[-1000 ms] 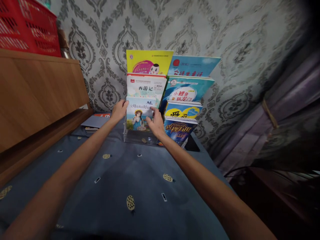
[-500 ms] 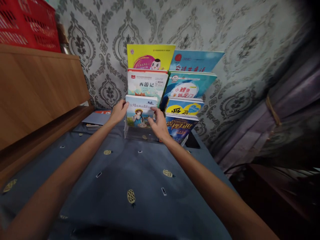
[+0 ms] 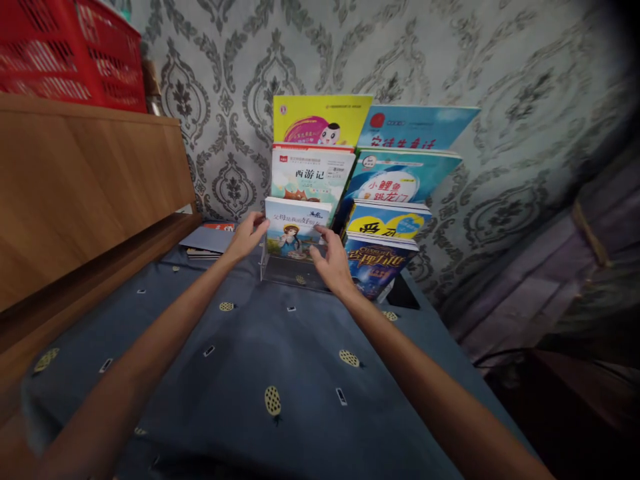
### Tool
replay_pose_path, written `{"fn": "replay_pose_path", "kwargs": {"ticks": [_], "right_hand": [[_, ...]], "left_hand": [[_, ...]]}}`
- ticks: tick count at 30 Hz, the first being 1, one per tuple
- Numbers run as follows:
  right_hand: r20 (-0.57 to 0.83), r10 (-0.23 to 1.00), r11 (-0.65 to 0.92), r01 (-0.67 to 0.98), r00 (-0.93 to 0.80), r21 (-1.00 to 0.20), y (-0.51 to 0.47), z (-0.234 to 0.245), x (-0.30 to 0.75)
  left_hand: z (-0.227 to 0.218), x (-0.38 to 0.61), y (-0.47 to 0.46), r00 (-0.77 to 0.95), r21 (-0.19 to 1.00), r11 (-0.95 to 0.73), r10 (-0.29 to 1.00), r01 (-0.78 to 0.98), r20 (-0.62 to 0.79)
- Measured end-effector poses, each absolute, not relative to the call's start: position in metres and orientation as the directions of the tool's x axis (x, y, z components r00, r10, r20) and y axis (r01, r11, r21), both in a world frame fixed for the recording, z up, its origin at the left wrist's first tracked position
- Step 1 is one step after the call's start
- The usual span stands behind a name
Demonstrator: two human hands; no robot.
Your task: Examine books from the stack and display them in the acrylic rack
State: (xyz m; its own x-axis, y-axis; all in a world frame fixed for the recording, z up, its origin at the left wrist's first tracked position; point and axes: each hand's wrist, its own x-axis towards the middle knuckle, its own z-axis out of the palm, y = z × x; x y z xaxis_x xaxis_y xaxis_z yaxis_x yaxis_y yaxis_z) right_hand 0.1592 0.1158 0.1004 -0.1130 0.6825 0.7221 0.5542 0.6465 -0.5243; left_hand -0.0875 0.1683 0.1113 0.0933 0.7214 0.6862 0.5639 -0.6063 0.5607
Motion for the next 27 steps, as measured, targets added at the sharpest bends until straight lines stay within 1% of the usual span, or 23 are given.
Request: {"fn": "replay_pose_path", "kwargs": {"ticks": [1, 3, 4, 5, 7, 8, 9, 11, 12, 14, 18, 21, 24, 27], "right_hand": [[0.725, 0.679, 0.649, 0.553, -0.114, -0.522, 0.115, 0.1, 0.159], [0.727, 0.678, 0.653, 0.546, -0.112, -0.525, 0.113, 0.1, 0.158], [0.727, 0.678, 0.654, 0.541, -0.109, -0.528, 0.111, 0.1, 0.158], [0.727, 0.678, 0.656, 0.536, -0.108, -0.532, 0.109, 0.1, 0.158], [0.727, 0.678, 0.66, 0.526, -0.11, -0.537, 0.104, 0.099, 0.159], [0.725, 0.679, 0.662, 0.521, -0.114, -0.538, 0.1, 0.098, 0.16], [0.722, 0.681, 0.663, 0.519, -0.119, -0.54, 0.097, 0.096, 0.16], [0.706, 0.695, 0.659, 0.516, -0.139, -0.547, 0.087, 0.088, 0.16], [0.693, 0.705, 0.655, 0.515, -0.153, -0.552, 0.082, 0.081, 0.159], [0.656, 0.731, 0.643, 0.512, -0.189, -0.569, 0.071, 0.065, 0.154], [0.556, 0.781, 0.613, 0.516, -0.284, -0.598, 0.045, 0.024, 0.143], [0.494, 0.786, 0.617, 0.512, -0.372, -0.597, 0.028, 0.0, 0.141], [0.429, 0.783, 0.62, 0.512, -0.45, -0.594, 0.018, -0.011, 0.144], [0.394, 0.785, 0.614, 0.521, -0.477, -0.593, 0.015, -0.014, 0.149]], "left_hand": [[0.105, -0.095, 0.168, 0.102, 0.546, -0.597, 0.724, 0.588, 0.682], [0.089, -0.114, 0.168, 0.104, 0.502, -0.513, 0.763, 0.696, 0.637], [0.08, -0.125, 0.167, 0.09, 0.469, -0.436, 0.798, 0.768, 0.596], [0.072, -0.136, 0.167, 0.052, 0.424, -0.324, 0.841, 0.846, 0.538], [0.056, -0.157, 0.165, -0.019, 0.396, -0.193, 0.881, 0.898, 0.472], [0.05, -0.166, 0.165, -0.054, 0.311, -0.075, 0.921, 0.947, 0.385], [0.045, -0.174, 0.165, -0.075, 0.222, 0.003, 0.946, 0.975, 0.315], [0.037, -0.185, 0.166, -0.097, 0.082, 0.082, 0.973, 0.993, 0.208], [0.036, -0.189, 0.167, -0.093, 0.042, 0.086, 0.98, 0.995, 0.178], [0.034, -0.193, 0.168, -0.069, 0.005, 0.069, 0.985, 0.998, 0.157], [0.037, -0.197, 0.162, -0.021, -0.046, 0.031, 0.98, 0.998, 0.196], [0.041, -0.199, 0.152, 0.019, -0.103, 0.002, 0.978, 0.995, 0.207], [0.047, -0.2, 0.142, 0.062, -0.15, -0.033, 0.979, 0.988, 0.194], [0.054, -0.198, 0.135, 0.103, -0.178, -0.07, 0.978, 0.982, 0.183]]}}
